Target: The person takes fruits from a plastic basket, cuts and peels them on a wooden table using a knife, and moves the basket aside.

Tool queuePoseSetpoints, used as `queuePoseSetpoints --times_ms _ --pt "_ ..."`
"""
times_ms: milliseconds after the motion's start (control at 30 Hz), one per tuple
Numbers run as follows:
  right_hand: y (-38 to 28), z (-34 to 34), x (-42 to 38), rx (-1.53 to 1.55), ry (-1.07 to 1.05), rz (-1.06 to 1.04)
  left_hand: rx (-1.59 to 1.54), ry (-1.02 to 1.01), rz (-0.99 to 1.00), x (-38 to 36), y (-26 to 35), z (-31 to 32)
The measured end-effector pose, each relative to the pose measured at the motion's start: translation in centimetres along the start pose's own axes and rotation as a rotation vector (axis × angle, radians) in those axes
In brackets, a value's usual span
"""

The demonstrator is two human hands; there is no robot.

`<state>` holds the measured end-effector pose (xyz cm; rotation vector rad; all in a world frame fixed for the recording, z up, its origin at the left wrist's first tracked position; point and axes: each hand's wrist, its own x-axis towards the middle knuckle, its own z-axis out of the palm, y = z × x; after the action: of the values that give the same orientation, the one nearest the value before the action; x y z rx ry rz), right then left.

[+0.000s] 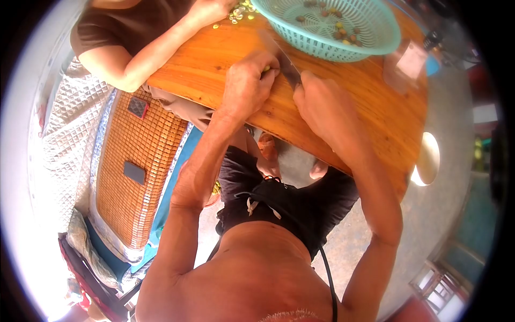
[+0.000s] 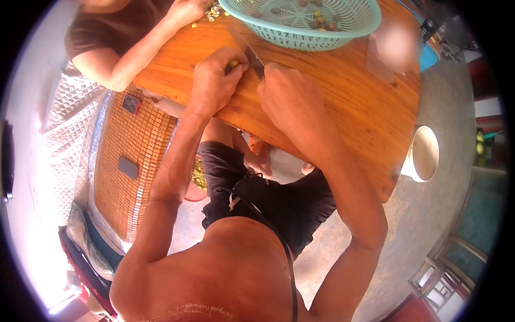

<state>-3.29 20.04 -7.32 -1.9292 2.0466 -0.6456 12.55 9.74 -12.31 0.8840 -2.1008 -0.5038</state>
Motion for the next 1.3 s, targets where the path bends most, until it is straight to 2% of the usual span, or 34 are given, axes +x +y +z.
queuePoseSetpoints --times_ms 233,300,367,467,633,767,900,1000,1067,1233,1300 --pt "0.8 -0.5 -0.1 0.016 0.021 0.001 0.042 0.035 -0.015 0.1 0.2 0.2" --pt "1.0 -1.3 -1.0 0.118 -0.03 0.104 0.102 0.041 -0.024 0.5 0.1 0.2" --pt "2.3 -1.9 -2.2 0.087 -0.017 0.087 0.165 0.046 -0.038 1.0 -0.2 0.2" --pt "3.6 -3.2 -3.5 0.099 -0.029 0.081 0.234 0.041 -0.043 2.9 -1.8 0.3" --pt "4.1 -3.2 -4.0 0.134 -0.026 0.09 0.238 0.048 0.079 6.9 -5.9 0.4" --pt "3.9 -3.5 -4.2 0.118 -0.038 0.09 0.286 0.04 0.013 8.5 -6.4 0.7" --pt "3.9 -3.5 -4.2 0.139 -0.052 0.093 0.245 0.069 0.044 6.8 -5.3 -0.4" --pt "3.9 -3.4 -4.3 0.216 -0.056 0.097 0.367 0.014 0.005 3.8 -4.8 -1.9" --pt "3.6 -3.6 -4.3 0.202 -0.073 0.104 0.623 0.059 0.114 1.9 -4.6 -2.8" --pt "3.8 -3.1 -4.1 0.156 -0.012 0.024 0.602 0.023 0.052 0.1 -4.8 -4.4" --pt "3.5 -3.2 -4.1 0.173 -0.06 0.112 0.577 -0.01 0.0 0.1 -4.6 -4.5"
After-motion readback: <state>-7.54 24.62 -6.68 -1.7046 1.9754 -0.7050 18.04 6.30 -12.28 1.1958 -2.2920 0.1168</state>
